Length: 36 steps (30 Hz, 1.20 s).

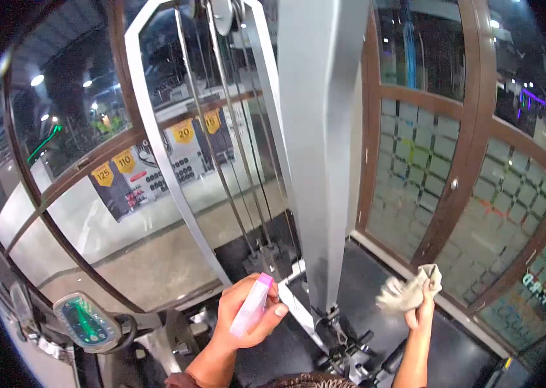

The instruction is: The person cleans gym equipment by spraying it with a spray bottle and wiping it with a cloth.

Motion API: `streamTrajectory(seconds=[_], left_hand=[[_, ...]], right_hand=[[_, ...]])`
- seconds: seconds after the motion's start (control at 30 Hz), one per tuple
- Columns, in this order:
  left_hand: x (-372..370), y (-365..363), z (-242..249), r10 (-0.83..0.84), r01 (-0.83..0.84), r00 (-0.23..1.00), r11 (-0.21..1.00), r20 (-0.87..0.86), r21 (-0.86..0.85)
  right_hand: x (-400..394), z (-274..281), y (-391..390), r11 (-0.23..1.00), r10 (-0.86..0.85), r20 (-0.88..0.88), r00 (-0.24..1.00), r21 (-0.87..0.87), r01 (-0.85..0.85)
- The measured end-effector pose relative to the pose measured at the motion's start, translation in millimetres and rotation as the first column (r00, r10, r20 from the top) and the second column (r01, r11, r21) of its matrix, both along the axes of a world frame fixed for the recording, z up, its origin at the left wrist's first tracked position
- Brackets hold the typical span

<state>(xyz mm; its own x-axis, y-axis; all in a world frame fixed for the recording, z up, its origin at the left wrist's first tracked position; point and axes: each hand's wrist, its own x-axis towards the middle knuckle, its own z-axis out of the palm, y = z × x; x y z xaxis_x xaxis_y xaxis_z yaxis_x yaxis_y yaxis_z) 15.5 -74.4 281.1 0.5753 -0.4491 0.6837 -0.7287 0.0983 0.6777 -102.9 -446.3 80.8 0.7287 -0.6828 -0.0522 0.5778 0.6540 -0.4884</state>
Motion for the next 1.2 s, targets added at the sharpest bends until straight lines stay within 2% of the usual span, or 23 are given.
streamTrajectory(seconds=[0.07,0.13,0.17,0.23,0.3,0.33,0.4,0.43,0.53,0.6,0.63,0.67,0.73,0.83,0.97,1.13,1.2], left_hand=[[3,-2,22,-0.016,0.019,0.998,0.999,0.064,-0.048],[5,-3,38,-0.04,0.053,0.991,0.995,0.131,-0.09],[6,-3,47,-0.038,0.052,0.984,0.996,0.172,-0.078],[5,-5,62,-0.023,0.05,0.979,0.991,0.203,-0.127],[5,-6,78,-0.008,0.051,0.971,0.984,0.24,-0.171],[5,-6,87,-0.026,0.068,0.978,0.978,0.209,-0.195],[6,-8,103,-0.072,0.105,0.987,0.966,0.143,-0.235],[13,-8,112,-0.021,0.072,0.967,0.978,0.252,-0.195],[17,-14,140,-0.037,0.12,0.961,0.948,0.274,-0.294],[20,-18,156,-0.055,0.153,0.956,0.932,0.289,-0.328],[22,-18,165,-0.067,0.175,0.947,0.927,0.315,-0.33],[23,-18,174,-0.077,0.198,0.937,0.922,0.342,-0.333],[24,-23,192,-0.052,0.218,0.911,0.903,0.409,-0.37],[29,-27,218,0.056,0.207,0.847,0.881,0.528,-0.426],[41,-30,246,0.141,0.166,0.818,0.87,0.557,-0.464],[48,-23,253,0.039,0.244,0.85,0.856,0.526,-0.456],[52,-18,247,-0.005,0.279,0.854,0.848,0.52,-0.45]], right_hand=[[-15,-29,-40,0.971,-0.013,-0.164,0.986,-0.238,-0.027],[-24,32,-29,0.931,-0.061,-0.104,0.993,-0.364,0.019],[-29,46,-32,0.961,-0.081,0.046,0.996,-0.262,0.09],[-60,108,-19,0.918,-0.123,0.25,0.96,-0.339,0.206],[-71,182,0,0.728,-0.135,0.534,0.834,-0.518,0.449],[-76,219,10,0.626,-0.09,0.671,0.736,-0.537,0.565],[-78,265,13,0.534,-0.088,0.744,0.663,-0.527,0.662],[-78,288,15,0.488,-0.082,0.778,0.622,-0.513,0.706],[-67,340,21,0.142,-0.285,0.829,0.481,-0.46,0.877],[-50,372,34,-0.097,-0.311,0.85,0.424,-0.473,0.876],[-41,383,33,-0.199,-0.375,0.838,0.396,-0.49,0.849],[-34,395,40,-0.407,-0.395,0.858,0.328,-0.483,0.775],[-22,416,61,-0.716,-0.305,0.921,0.241,-0.389,0.581],[-8,438,97,-0.85,-0.173,0.959,0.226,-0.261,0.457],[-6,454,121,-0.877,-0.108,0.955,0.274,-0.222,0.427],[-8,470,146,-0.894,-0.089,0.949,0.302,-0.21,0.397],[-3,479,153,-0.909,-0.089,0.961,0.26,-0.185,0.373]])
